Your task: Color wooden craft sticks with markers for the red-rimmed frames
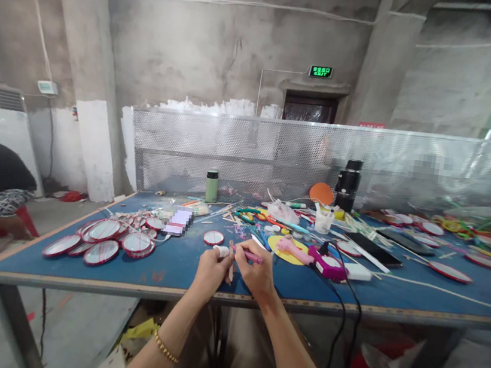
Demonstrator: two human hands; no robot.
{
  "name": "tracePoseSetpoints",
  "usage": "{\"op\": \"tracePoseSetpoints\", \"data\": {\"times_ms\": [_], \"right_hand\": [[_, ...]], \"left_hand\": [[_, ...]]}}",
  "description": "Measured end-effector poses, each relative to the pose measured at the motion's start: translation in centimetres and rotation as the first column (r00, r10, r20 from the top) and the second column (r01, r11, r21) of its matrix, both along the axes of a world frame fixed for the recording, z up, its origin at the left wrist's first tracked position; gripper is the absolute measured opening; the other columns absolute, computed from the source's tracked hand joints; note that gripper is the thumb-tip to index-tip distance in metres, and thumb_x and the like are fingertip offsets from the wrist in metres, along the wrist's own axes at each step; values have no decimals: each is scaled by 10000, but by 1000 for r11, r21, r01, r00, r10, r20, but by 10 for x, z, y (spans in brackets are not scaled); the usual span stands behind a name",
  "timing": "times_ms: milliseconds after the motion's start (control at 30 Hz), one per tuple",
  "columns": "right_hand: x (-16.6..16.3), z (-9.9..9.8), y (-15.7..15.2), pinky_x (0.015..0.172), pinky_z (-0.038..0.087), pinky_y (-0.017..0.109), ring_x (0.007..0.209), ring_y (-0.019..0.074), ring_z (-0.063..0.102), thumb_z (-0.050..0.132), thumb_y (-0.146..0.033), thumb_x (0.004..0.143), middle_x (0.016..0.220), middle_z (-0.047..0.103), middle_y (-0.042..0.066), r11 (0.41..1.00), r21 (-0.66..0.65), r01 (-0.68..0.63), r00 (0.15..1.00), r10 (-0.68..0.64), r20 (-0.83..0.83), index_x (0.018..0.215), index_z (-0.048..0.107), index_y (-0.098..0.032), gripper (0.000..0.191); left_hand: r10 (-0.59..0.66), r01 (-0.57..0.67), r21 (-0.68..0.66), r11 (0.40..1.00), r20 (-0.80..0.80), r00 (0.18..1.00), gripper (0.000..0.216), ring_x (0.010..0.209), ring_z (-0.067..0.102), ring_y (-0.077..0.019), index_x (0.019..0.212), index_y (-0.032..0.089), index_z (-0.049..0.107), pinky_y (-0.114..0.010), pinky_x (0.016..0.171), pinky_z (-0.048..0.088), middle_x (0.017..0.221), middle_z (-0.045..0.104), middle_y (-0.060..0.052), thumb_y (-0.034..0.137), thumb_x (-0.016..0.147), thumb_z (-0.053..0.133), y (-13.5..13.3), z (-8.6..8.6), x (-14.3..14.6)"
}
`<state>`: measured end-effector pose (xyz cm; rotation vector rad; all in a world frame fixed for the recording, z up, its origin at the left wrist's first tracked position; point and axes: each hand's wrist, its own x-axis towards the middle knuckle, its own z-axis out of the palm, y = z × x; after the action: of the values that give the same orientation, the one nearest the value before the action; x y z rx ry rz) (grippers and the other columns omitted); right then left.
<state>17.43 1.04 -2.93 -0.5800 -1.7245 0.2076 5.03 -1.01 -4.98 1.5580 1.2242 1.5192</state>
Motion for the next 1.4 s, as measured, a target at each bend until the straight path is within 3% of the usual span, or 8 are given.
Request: {"op": "tracePoseSetpoints", "data": {"times_ms": [267, 500, 600, 867, 1000, 1167, 1300, 1400], "right_hand": [[0, 0, 0, 601, 465, 231, 598, 132, 590, 536, -245, 893, 649, 636, 6, 1000, -22, -11, 1000, 10, -14, 721, 627, -174, 208], [4, 1, 4, 451, 438, 202, 455, 95, 516, 561, -358, 909, 644, 608, -21, 983, -182, -2, 934, -63, -351, 927, 652, -166, 213], [6, 2, 7, 452, 444, 205, 456, 92, 507, 558, -376, 915, 670, 609, -12, 982, -188, 18, 927, -86, -364, 907, 666, -164, 238], [30, -20, 2, 855, 511, 334, 903, 208, 651, 516, -221, 917, 945, 688, 76, 978, 42, 205, 960, -209, 188, 1027, 674, -183, 196], [42, -27, -24, 870, 488, 373, 960, 236, 601, 550, -200, 899, 1015, 648, 93, 975, 28, 218, 865, -207, 457, 1179, 622, -174, 290], [48, -20, -45, 903, 431, 377, 999, 233, 557, 500, -177, 928, 1071, 636, 75, 964, -2, 265, 790, -216, 573, 1235, 587, -207, 320], [39, -8, -35, 868, 416, 331, 985, 211, 566, 468, -171, 940, 1045, 634, 68, 946, -10, 323, 726, -241, 645, 1217, 599, -205, 308], [20, 4, -14, 861, 402, 336, 970, 215, 577, 469, -183, 931, 1015, 634, 81, 921, 67, 383, 608, -306, 732, 1127, 643, -199, 262]], "left_hand": [[-3, 3, -2, 1000, 24, 1000, 328, 379, 516, -115, 532, 178, 551, -198, 433, 369, 409, 555, 9, 368, 799, 560, 0, 0, 0], [-41, 59, -69, 996, 231, 972, 271, 369, 504, -105, 747, 126, 645, -208, 407, 385, 523, 632, -2, 394, 706, 656, 0, 2, 0], [-59, 75, -54, 996, 247, 967, 297, 373, 495, -100, 757, 113, 644, -207, 405, 382, 519, 625, -3, 404, 703, 667, 1, 1, 0], [-75, 90, -36, 995, 296, 952, 280, 431, 513, -97, 846, 91, 669, -207, 449, 404, 576, 635, -2, 320, 684, 679, -1, 1, -5], [-66, 76, -23, 997, 278, 958, 265, 442, 507, -93, 830, 94, 684, -205, 468, 409, 570, 630, -1, 324, 699, 680, -6, 4, -6], [-36, 53, -42, 998, 322, 946, 299, 444, 519, -102, 802, 88, 697, -213, 457, 409, 579, 643, -18, 362, 684, 708, -5, 1, -6], [-20, 36, -41, 999, 352, 936, 331, 425, 507, -100, 799, 87, 709, -216, 447, 410, 570, 647, -17, 383, 653, 735, -4, 1, -7], [18, -1, -45, 999, 375, 927, 377, 418, 500, -98, 808, 83, 718, -214, 436, 398, 558, 649, -17, 417, 636, 746, -5, 2, -6]]}}
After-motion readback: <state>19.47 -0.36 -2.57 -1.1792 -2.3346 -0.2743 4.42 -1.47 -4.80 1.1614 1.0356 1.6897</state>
